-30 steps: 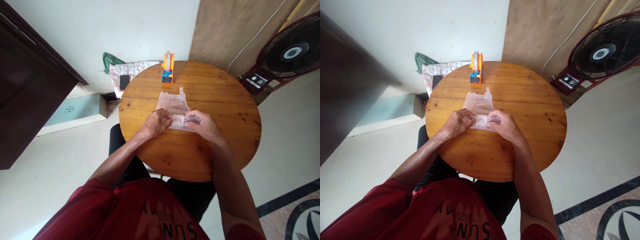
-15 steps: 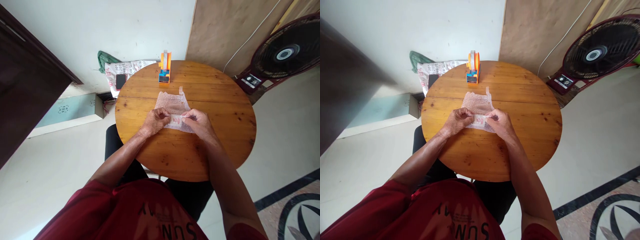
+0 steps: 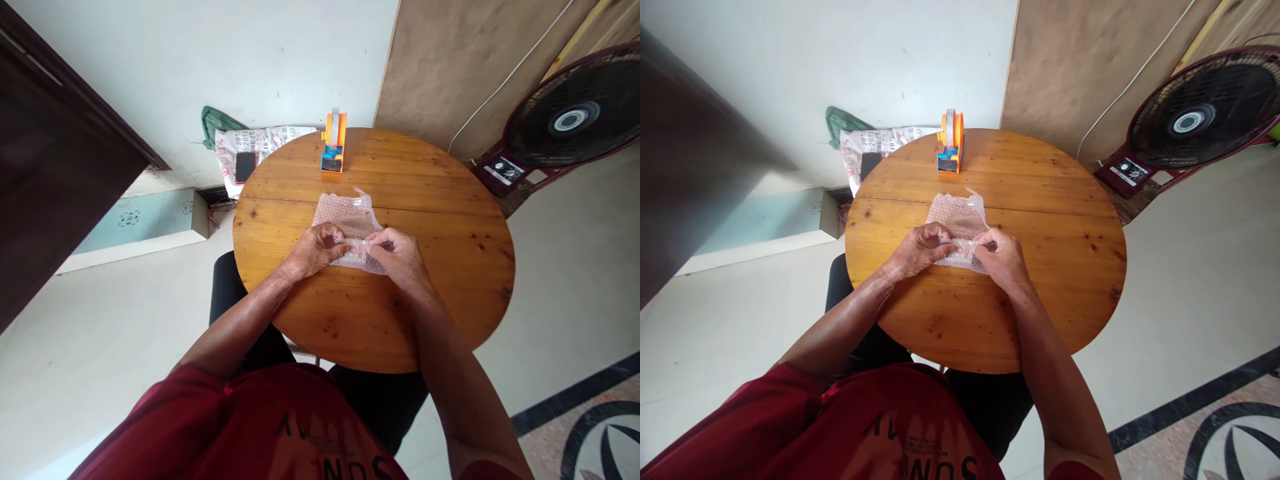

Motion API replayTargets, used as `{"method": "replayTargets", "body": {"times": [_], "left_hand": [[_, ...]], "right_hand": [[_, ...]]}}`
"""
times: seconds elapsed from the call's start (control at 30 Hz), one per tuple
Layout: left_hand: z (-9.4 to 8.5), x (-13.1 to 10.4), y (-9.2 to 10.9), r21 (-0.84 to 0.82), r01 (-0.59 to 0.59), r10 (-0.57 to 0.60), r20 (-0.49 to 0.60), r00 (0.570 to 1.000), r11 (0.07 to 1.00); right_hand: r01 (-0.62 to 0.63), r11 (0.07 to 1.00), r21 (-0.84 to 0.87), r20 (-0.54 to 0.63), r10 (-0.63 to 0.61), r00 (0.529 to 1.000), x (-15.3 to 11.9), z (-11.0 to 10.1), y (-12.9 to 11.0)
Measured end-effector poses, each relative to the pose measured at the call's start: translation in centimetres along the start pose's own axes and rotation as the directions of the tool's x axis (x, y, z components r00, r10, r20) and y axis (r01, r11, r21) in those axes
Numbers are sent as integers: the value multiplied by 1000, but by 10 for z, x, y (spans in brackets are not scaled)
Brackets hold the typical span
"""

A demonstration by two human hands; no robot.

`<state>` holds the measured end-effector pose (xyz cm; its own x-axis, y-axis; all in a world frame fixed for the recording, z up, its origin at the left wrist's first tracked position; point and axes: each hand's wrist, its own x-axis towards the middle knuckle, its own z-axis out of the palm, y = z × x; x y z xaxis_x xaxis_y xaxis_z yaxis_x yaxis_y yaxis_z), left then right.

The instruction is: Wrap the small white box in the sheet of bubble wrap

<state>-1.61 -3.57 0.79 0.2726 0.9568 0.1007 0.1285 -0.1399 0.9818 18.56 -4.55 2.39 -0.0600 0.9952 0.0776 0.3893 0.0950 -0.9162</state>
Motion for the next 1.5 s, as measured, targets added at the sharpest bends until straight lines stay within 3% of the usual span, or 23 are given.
{"method": "replayTargets", "body": {"times": [0.43,0.73,0.93,1.1,1.23,1.33,1.5], "left_hand": [[7,3,-2,-204,34,-41,-31,999,978],[8,7,0,-230,122,-135,-44,990,965],[8,7,2,-181,144,-154,-42,987,973],[8,8,4,-271,152,-153,18,988,951],[7,8,4,-267,174,-169,43,985,948],[6,8,5,-247,180,-171,58,984,952],[5,8,4,-262,163,-151,64,986,951]], "right_hand": [[3,999,-50,-96,-8,995,-2,9,4],[-54,987,-153,-33,49,998,1,1,7],[-1,984,-180,-19,-3,1000,6,-5,15],[31,964,-265,-38,-42,998,7,-7,17],[197,943,-268,-39,-215,976,5,-4,15],[376,890,-259,35,-380,924,3,-1,13],[530,774,-347,84,-537,839,1,3,12]]}}
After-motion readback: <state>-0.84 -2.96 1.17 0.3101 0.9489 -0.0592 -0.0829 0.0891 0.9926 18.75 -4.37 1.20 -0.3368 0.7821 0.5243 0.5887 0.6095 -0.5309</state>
